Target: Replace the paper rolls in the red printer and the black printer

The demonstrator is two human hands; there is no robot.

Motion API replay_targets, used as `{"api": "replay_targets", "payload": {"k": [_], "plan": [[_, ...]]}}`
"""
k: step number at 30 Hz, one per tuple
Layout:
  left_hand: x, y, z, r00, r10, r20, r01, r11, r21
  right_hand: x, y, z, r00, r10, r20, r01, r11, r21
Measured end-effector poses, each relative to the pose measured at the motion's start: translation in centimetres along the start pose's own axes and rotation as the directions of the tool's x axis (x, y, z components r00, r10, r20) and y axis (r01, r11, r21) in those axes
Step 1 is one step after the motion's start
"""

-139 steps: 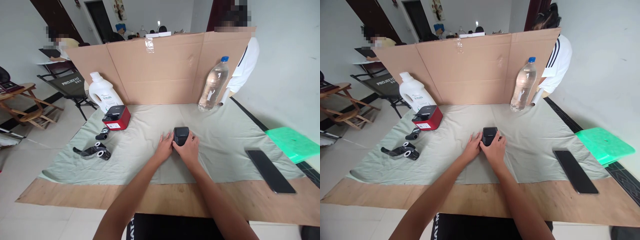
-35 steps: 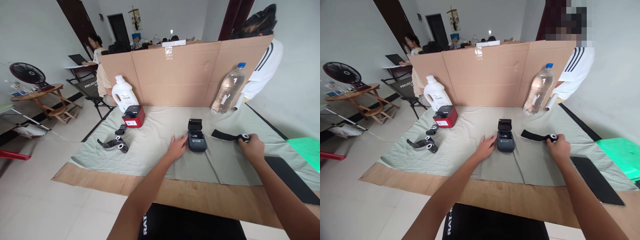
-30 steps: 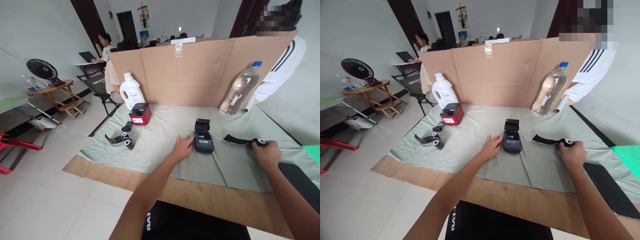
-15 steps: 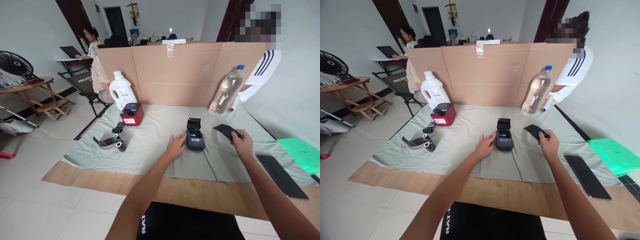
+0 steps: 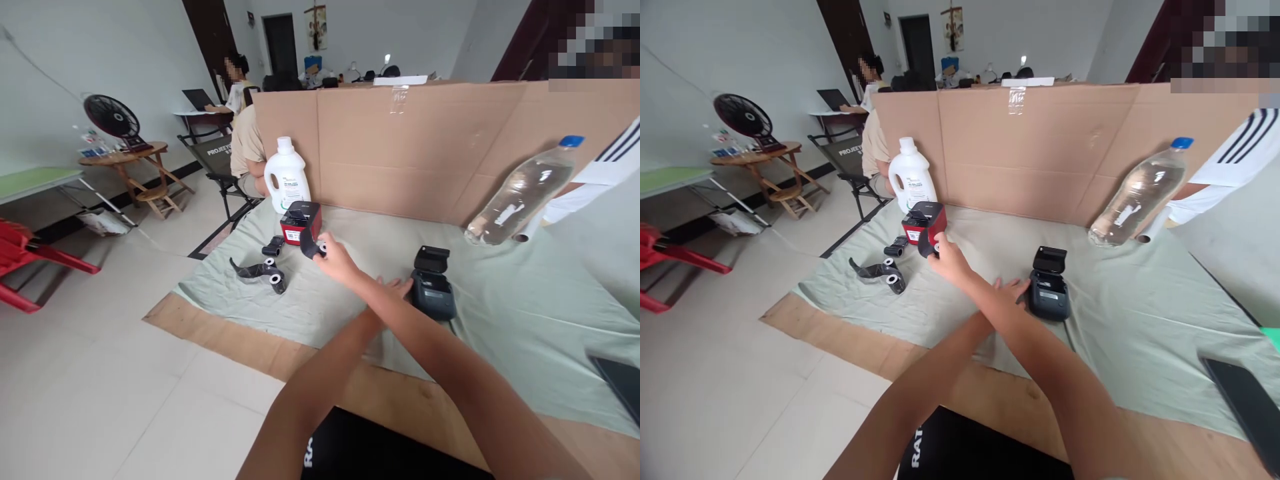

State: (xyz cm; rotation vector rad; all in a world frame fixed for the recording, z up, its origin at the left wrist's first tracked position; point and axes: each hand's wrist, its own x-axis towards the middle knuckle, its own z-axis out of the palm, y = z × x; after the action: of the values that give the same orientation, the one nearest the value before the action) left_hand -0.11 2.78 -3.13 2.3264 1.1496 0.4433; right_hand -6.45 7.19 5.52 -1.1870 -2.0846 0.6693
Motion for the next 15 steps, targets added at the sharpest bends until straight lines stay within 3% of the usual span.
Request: {"api": "replay_targets", "payload": {"k": [2, 6, 9, 11, 13, 15], "plan": [[0.2, -0.1, -0.3, 0.995, -0.009, 0.099, 0.011, 1.000, -0.013, 2.2, 0.0, 3.2, 0.995, -0.012, 0.098, 0.025, 0.991, -0.134], [0.2, -0.2, -0.5, 0.997, 0.013, 0.077, -0.011, 0.999, -0.034, 3.9, 0.7, 6.7, 0.974, -0.013, 0.226, 0.068, 0.969, -0.236], [-0.1, -0.3, -0.1, 0.999, 0.029, 0.045, -0.027, 0.999, -0.040, 3.6, 0.3, 6.8, 0.970, -0.028, 0.242, 0.092, 0.962, -0.259], [-0.2, -0.3, 0.2, 0.999, 0.024, 0.032, -0.023, 0.999, -0.041, 2.8, -0.7, 6.3, 0.972, -0.124, 0.202, 0.178, 0.945, -0.274], [-0.2, -0.1, 0.2, 1.000, 0.011, 0.013, -0.010, 0.999, -0.041, 1.7, -2.0, 6.2, 0.943, -0.262, 0.207, 0.313, 0.909, -0.274], [-0.3, 0.2, 0.1, 1.000, -0.007, -0.008, 0.006, 0.999, -0.043, 0.7, -3.3, 6.7, 0.895, -0.338, 0.292, 0.417, 0.865, -0.279]]}}
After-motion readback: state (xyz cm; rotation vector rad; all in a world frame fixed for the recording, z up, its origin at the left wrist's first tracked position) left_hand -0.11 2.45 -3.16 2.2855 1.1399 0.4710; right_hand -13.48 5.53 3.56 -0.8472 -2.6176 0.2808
